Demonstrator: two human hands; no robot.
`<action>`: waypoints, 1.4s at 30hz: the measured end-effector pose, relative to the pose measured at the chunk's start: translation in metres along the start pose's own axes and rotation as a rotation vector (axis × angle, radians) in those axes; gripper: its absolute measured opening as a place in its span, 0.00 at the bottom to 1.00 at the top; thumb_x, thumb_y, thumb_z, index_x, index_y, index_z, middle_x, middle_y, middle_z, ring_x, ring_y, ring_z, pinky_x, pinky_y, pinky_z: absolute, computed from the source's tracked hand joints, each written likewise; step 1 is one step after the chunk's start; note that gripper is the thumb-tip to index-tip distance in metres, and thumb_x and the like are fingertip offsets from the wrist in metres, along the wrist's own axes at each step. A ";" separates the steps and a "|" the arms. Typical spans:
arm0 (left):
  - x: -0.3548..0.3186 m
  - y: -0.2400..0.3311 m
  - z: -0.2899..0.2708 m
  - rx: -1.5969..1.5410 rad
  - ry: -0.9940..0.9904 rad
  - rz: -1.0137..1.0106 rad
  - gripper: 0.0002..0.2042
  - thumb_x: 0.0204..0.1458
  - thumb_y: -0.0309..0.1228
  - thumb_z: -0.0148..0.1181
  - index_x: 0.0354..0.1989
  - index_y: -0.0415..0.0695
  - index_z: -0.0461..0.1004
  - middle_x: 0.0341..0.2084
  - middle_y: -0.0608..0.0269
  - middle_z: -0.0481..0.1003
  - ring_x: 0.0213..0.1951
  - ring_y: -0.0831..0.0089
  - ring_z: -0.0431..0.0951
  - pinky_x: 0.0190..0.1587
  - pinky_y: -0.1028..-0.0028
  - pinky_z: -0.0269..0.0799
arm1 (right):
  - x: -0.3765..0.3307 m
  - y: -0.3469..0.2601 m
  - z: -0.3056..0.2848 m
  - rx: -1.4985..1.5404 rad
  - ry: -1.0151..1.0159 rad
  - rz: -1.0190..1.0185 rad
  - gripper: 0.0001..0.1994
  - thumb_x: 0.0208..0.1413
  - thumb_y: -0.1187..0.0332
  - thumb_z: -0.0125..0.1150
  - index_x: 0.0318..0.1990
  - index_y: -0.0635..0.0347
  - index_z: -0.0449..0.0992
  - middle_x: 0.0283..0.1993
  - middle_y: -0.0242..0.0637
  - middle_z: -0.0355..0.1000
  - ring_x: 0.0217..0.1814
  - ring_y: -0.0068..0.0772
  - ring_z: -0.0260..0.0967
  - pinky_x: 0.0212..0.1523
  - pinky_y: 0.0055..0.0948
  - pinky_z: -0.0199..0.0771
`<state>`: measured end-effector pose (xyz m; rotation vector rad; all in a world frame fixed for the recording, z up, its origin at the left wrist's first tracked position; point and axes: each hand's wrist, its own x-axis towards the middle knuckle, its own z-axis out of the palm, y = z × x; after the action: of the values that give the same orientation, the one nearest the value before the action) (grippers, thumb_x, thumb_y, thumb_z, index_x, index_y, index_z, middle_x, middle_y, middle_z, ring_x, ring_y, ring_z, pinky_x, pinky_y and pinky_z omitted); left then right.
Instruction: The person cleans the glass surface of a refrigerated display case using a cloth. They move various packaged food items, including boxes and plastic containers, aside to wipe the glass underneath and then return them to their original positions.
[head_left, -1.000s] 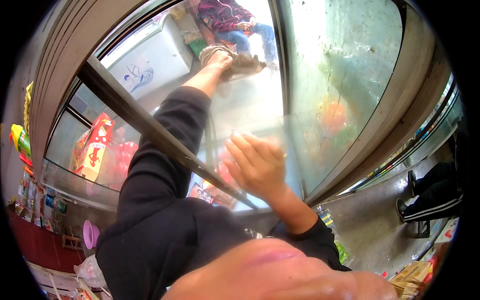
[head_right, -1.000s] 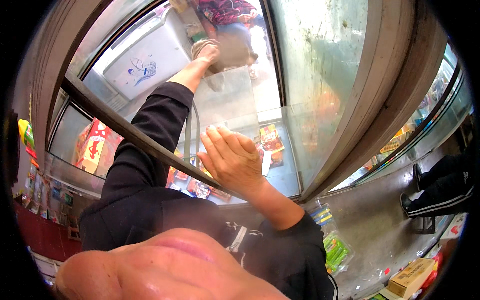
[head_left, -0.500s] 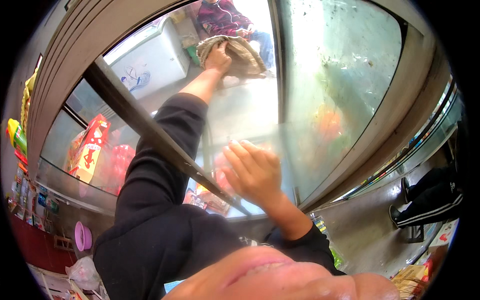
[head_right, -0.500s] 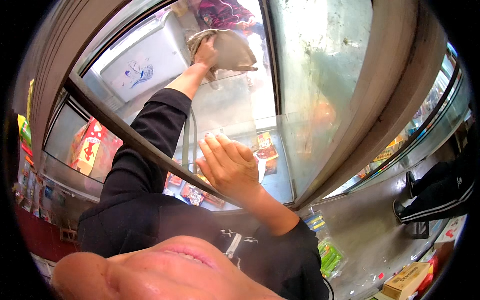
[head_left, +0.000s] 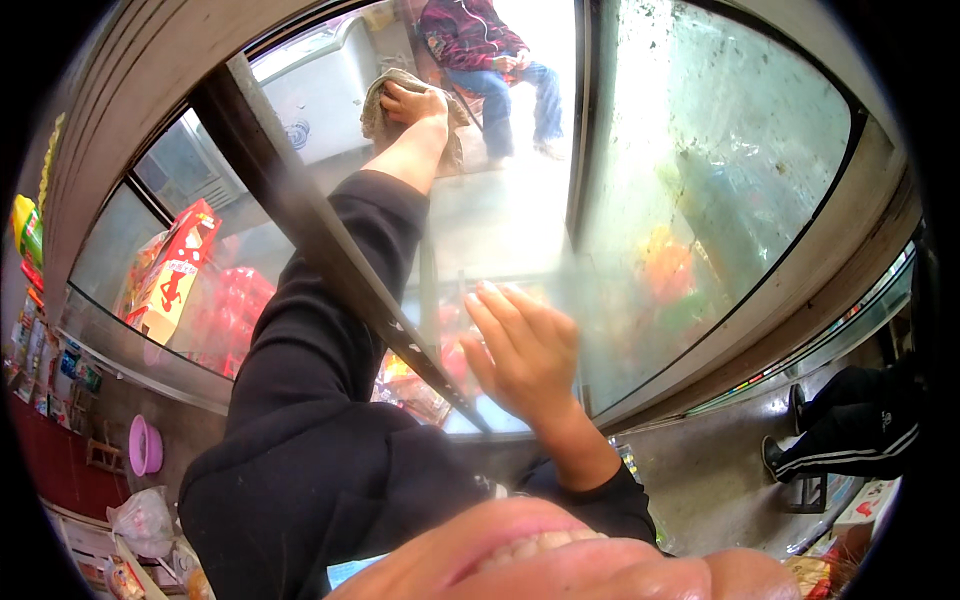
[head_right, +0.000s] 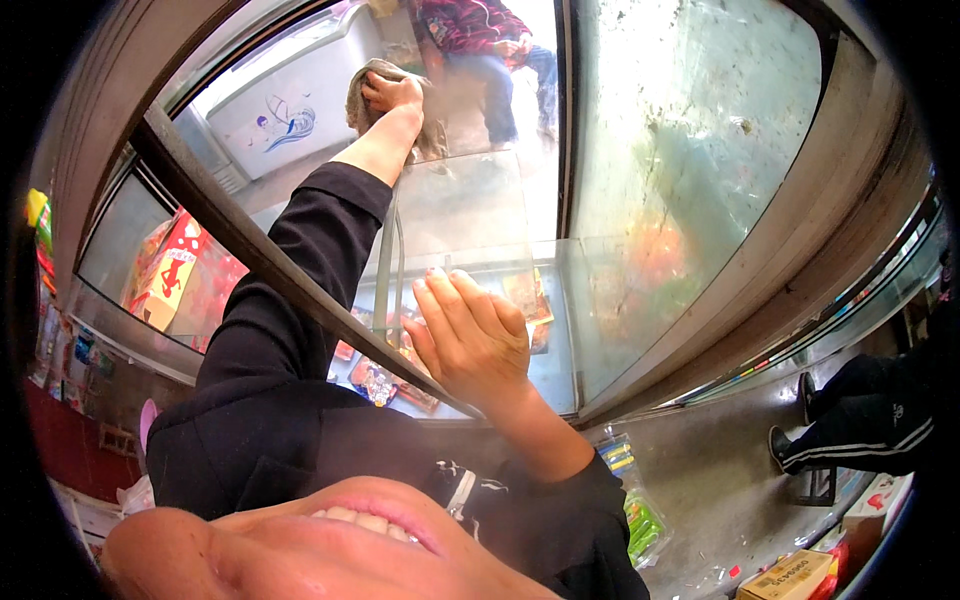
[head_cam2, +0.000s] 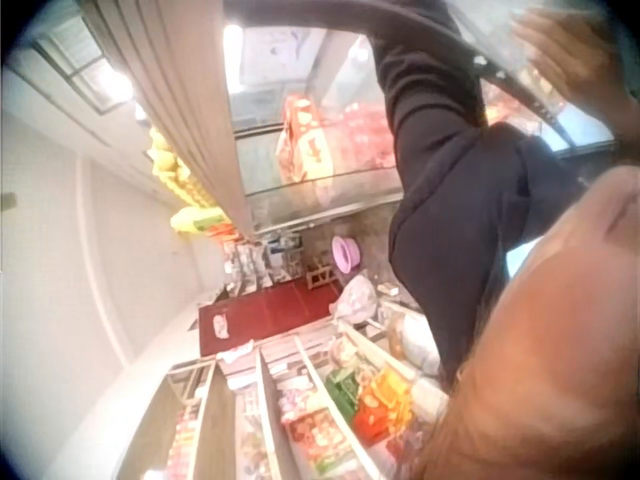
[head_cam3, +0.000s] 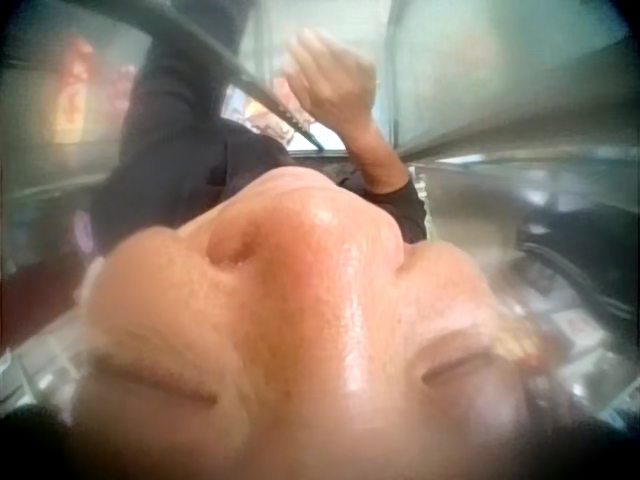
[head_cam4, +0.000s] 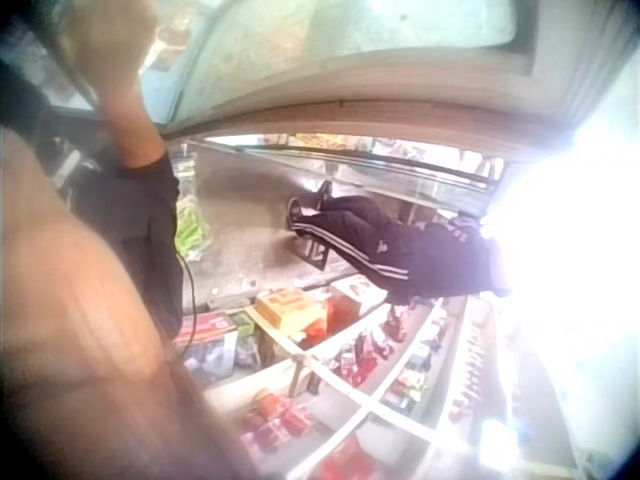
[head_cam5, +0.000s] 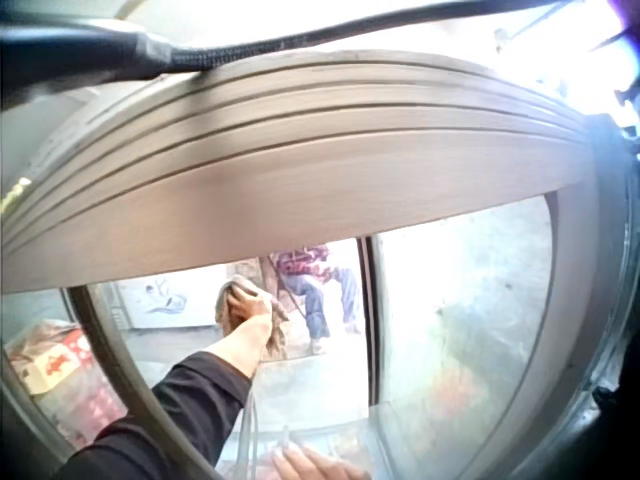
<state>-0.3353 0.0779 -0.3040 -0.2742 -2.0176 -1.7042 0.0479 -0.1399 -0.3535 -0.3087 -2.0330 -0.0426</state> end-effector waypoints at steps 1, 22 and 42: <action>0.000 0.001 0.000 -0.020 -0.014 -0.027 0.37 0.40 0.30 0.56 0.64 0.45 0.55 0.62 0.46 0.51 0.62 0.43 0.52 0.65 0.51 0.47 | 0.000 0.000 0.000 -0.001 -0.003 0.000 0.16 0.54 0.58 0.57 0.45 0.56 0.77 0.47 0.31 0.74 0.51 0.27 0.70 0.51 0.28 0.55; -0.029 -0.013 0.006 0.318 -1.051 1.416 0.23 0.38 0.26 0.58 0.49 0.50 0.71 0.47 0.58 0.71 0.52 0.60 0.70 0.51 0.63 0.64 | 0.000 -0.006 0.000 0.007 0.003 0.009 0.14 0.53 0.59 0.57 0.43 0.54 0.78 0.47 0.30 0.75 0.50 0.26 0.70 0.51 0.28 0.56; -0.008 0.007 0.006 -0.032 -0.103 -0.576 0.52 0.34 0.49 0.70 0.67 0.46 0.45 0.62 0.51 0.54 0.61 0.57 0.61 0.63 0.62 0.56 | 0.002 0.000 -0.004 -0.019 0.019 0.013 0.14 0.53 0.59 0.58 0.43 0.55 0.78 0.47 0.30 0.75 0.50 0.27 0.70 0.49 0.27 0.56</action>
<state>-0.3262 0.0868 -0.3023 0.2435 -2.2938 -2.0896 0.0509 -0.1399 -0.3500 -0.3320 -2.0127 -0.0561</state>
